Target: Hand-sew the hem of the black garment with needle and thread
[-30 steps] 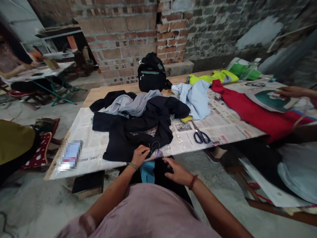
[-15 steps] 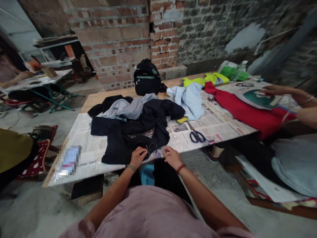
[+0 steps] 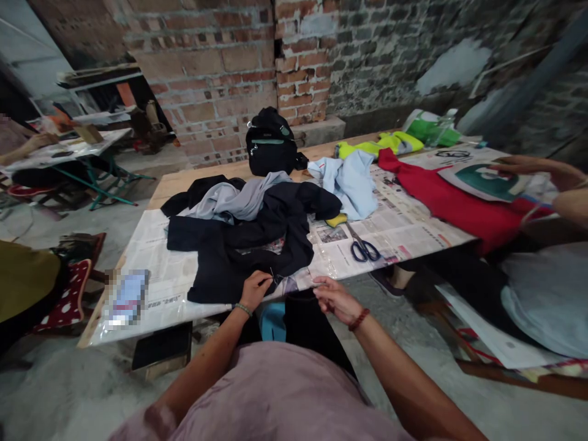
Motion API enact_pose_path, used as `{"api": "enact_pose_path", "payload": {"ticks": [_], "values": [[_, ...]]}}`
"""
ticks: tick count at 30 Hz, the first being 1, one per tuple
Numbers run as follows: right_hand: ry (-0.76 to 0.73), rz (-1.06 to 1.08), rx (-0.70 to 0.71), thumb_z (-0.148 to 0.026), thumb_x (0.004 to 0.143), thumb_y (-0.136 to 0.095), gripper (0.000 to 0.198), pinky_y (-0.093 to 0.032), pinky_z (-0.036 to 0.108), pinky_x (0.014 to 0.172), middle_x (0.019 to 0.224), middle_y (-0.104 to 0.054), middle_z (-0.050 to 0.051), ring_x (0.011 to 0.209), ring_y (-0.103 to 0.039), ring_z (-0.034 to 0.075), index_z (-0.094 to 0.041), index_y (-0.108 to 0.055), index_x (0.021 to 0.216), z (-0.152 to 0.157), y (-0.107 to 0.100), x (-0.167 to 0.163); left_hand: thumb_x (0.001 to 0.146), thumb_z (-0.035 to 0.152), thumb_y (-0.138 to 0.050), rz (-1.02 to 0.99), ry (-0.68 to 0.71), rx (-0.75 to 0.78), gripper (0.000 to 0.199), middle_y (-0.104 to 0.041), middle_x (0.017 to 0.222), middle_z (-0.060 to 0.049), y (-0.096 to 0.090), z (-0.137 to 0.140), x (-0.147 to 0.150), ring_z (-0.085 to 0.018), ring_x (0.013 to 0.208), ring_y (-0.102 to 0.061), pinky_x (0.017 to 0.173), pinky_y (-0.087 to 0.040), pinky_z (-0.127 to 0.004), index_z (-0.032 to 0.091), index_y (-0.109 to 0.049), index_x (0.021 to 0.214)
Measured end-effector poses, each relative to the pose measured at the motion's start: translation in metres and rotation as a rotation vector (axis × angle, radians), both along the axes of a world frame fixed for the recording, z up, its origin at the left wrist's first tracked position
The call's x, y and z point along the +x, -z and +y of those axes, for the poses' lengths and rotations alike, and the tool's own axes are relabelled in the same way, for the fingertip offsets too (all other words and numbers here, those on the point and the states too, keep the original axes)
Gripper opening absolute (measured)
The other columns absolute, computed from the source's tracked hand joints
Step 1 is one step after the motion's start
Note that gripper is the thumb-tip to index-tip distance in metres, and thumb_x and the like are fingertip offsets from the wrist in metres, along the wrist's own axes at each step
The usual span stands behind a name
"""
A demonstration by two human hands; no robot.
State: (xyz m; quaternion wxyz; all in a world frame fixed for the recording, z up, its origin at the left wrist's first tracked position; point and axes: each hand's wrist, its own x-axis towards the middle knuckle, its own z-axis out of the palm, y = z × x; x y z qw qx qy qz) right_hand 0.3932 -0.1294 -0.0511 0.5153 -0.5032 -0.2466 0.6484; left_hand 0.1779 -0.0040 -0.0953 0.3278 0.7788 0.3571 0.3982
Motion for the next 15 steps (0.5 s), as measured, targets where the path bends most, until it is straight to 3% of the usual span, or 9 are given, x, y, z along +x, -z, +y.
{"api": "enact_pose_path", "payload": {"ticks": [7,11,15], "values": [[0.130,-0.014,0.009,-0.029,0.064,-0.066,0.033,-0.032,0.019,0.037,0.059,-0.051,-0.006,0.042,-0.044,0.006,-0.024,-0.049,0.092,-0.036,-0.007,0.054,0.074,0.018,-0.055,0.003,0.010,0.010,0.010,-0.060,0.073,-0.002,0.001,0.001,0.001,-0.011,0.070,-0.056,0.067,-0.046,-0.024,0.019,-0.066,0.076],[0.230,-0.011,0.068,-0.028,0.064,-0.063,0.026,-0.043,0.025,0.053,0.068,-0.057,-0.002,0.068,-0.059,0.014,-0.025,-0.054,0.089,-0.037,-0.011,0.067,0.074,0.019,-0.056,0.017,0.009,0.009,0.010,-0.060,0.072,-0.002,0.001,0.001,0.001,-0.012,0.070,-0.056,0.067,-0.046,-0.024,0.019,-0.066,0.075],[0.288,-0.011,0.140,-0.032,0.069,-0.056,0.020,-0.046,0.037,0.073,0.072,-0.059,0.000,0.090,-0.059,0.021,-0.027,-0.056,0.089,-0.035,-0.009,0.075,0.075,0.018,-0.055,0.018,0.005,0.000,0.010,-0.060,0.073,-0.002,0.001,0.001,0.000,-0.011,0.070,-0.056,0.067,-0.046,-0.024,0.019,-0.066,0.076]]}}
